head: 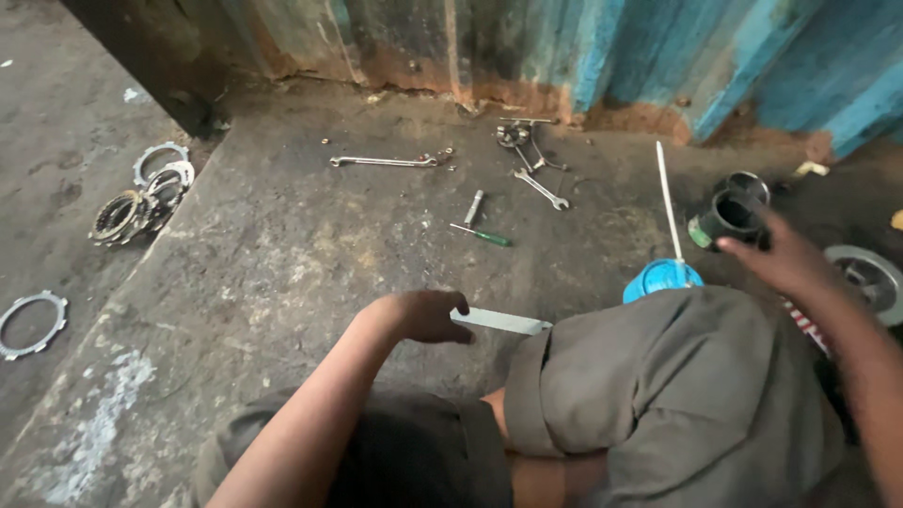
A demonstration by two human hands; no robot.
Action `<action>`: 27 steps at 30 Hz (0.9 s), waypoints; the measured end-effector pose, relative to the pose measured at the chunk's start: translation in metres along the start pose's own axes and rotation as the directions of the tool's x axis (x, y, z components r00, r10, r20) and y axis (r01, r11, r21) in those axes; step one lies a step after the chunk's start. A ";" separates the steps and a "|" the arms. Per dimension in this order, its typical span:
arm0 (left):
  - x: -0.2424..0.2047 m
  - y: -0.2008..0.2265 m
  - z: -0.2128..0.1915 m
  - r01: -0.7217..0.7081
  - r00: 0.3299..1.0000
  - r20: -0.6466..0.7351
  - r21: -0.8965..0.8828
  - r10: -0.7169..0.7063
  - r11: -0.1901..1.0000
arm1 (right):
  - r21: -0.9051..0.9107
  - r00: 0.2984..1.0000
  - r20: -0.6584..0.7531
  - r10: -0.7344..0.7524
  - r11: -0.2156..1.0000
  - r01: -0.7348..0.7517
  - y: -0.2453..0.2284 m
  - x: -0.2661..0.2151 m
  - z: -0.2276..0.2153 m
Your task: The person sits on the floor assembling a cylindrical mechanical component by hand, inserting and rotating internal parts. They then use a blue oil can to lubricate the component's holes and continue adjusting the assembly.
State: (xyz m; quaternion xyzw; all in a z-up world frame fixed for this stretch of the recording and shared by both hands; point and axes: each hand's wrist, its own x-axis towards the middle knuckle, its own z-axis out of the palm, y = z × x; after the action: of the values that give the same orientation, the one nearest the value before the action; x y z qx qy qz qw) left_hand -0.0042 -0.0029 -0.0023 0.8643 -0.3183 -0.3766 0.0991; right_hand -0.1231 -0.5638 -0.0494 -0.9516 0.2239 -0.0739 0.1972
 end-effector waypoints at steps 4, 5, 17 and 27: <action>0.002 -0.028 -0.004 0.046 0.996 -0.073 -0.026 -0.048 0.999 | -0.335 0.996 -0.050 -0.076 0.941 0.055 0.025 0.041 0.048; 0.005 -0.031 -0.006 0.033 0.995 -0.093 -0.012 -0.034 0.999 | -0.346 0.994 -0.084 -0.074 0.937 0.041 0.033 0.040 0.051; -0.080 0.078 -0.018 -0.396 0.918 -0.397 -0.908 0.024 0.134 | 0.815 0.996 -0.001 -0.092 0.576 0.054 -0.079 0.018 -0.065; -0.131 0.054 0.005 -0.621 0.777 -0.602 -0.681 -0.185 -0.388 | 0.762 0.773 0.101 -0.627 0.548 0.345 -0.414 -0.175 -0.019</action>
State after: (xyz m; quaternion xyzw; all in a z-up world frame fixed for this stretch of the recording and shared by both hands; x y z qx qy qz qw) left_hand -0.1002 0.0374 0.0933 0.3707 -0.0204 -0.2028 0.9061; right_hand -0.1193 -0.1506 0.1278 -0.8200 -0.1408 -0.0296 0.5540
